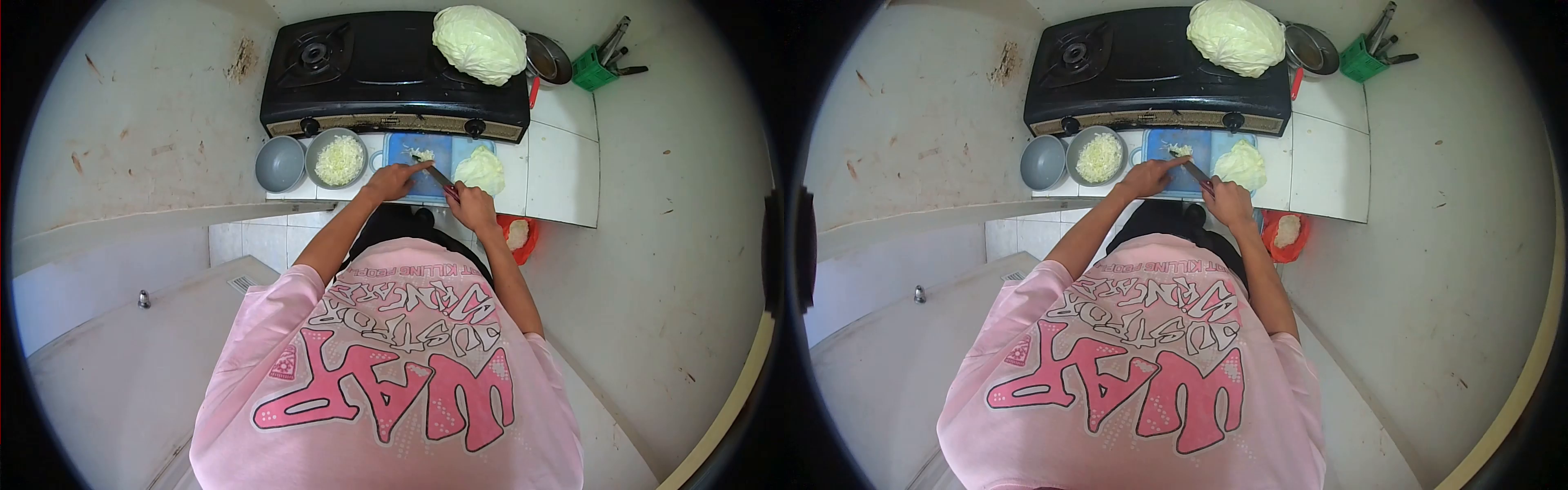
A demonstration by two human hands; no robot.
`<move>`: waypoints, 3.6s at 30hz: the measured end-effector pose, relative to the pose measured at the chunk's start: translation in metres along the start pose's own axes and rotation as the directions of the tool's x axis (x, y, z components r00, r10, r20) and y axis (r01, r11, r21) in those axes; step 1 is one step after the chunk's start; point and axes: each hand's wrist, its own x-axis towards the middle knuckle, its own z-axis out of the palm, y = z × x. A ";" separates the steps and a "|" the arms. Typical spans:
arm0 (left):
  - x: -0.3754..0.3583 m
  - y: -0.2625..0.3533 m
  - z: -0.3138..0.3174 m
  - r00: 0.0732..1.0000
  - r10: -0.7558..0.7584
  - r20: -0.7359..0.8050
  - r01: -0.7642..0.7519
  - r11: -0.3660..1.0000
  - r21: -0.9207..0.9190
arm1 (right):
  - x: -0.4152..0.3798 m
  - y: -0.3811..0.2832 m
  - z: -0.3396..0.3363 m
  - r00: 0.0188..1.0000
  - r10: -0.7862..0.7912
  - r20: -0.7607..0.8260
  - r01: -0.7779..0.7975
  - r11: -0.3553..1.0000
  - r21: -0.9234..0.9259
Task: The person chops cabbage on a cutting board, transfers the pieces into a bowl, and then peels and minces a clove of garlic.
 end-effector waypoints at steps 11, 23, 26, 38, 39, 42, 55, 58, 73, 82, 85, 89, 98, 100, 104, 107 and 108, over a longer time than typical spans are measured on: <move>0.003 0.011 -0.014 0.990 -0.039 -0.134 0.001 0.962 -0.272 | -0.006 0.005 -0.008 0.932 0.211 0.295 -0.349 0.742 0.572; 0.001 -0.016 -0.010 0.995 -0.076 -0.068 0.067 0.989 -0.129 | 0.001 -0.023 -0.004 0.844 0.003 0.536 -0.536 -0.017 0.844; 0.010 -0.022 -0.026 0.990 -0.114 -0.082 0.101 0.985 -0.141 | -0.010 -0.018 0.003 0.855 0.007 0.519 -0.519 -0.029 0.854; 0.104 0.032 0.002 0.931 0.356 0.085 -0.331 0.918 -0.218 | -0.092 -0.028 0.031 0.789 0.489 0.371 -0.231 -0.325 0.917; 0.110 0.039 0.004 0.916 0.373 0.151 -0.335 0.915 -0.224 | -0.099 -0.031 0.037 0.770 0.525 0.362 -0.195 -0.346 0.918; 0.126 0.049 0.033 0.875 0.481 0.051 -0.473 0.873 -0.121 | -0.117 -0.045 0.046 0.697 0.641 0.321 -0.103 -0.354 0.930; 0.146 0.054 0.041 0.937 0.349 -0.014 -0.349 0.935 -0.059 | -0.120 -0.083 0.087 0.478 0.830 0.289 0.085 -0.371 0.925; 0.144 0.052 0.033 0.916 0.389 -0.100 -0.398 0.911 -0.107 | -0.112 -0.087 0.088 0.464 0.837 0.289 0.089 -0.369 0.925; 0.141 0.042 -0.008 0.983 0.054 0.176 0.118 0.543 -0.831 | -0.096 -0.087 0.090 0.437 0.878 0.196 0.059 -0.245 0.968; 0.083 0.044 -0.034 0.878 0.150 0.456 0.404 0.281 -0.871 | -0.057 -0.085 0.036 0.623 0.775 0.112 0.177 -0.279 0.944; 0.070 0.042 -0.036 0.903 0.136 0.408 0.355 0.302 -0.885 | -0.042 -0.075 0.035 0.680 0.728 0.092 0.224 -0.325 0.919; 0.056 0.031 -0.043 0.962 0.056 0.267 0.220 0.418 -0.881 | -0.026 -0.068 0.029 0.685 0.726 0.065 0.194 -0.268 0.944; -0.013 -0.015 -0.039 0.931 -0.301 0.207 0.319 0.392 -0.863 | 0.000 -0.046 0.040 0.857 0.515 -0.002 -0.042 0.075 0.996; -0.030 -0.018 -0.039 0.915 -0.374 0.154 0.282 0.316 -0.906 | 0.000 -0.043 0.034 0.896 0.436 0.088 -0.205 0.229 0.952; -0.062 -0.027 -0.028 0.866 -0.500 -0.007 0.125 0.229 -0.965 | -0.010 -0.036 0.037 0.965 0.249 0.085 -0.241 0.706 0.665; -0.077 -0.014 -0.033 0.784 -0.620 -0.001 0.090 0.116 -0.989 | -0.011 -0.028 0.049 0.996 0.058 0.070 -0.086 0.842 0.533; -0.080 -0.010 -0.031 0.764 -0.646 -0.003 0.091 0.113 -0.989 | -0.010 -0.026 0.054 0.998 -0.005 0.070 -0.032 0.855 0.518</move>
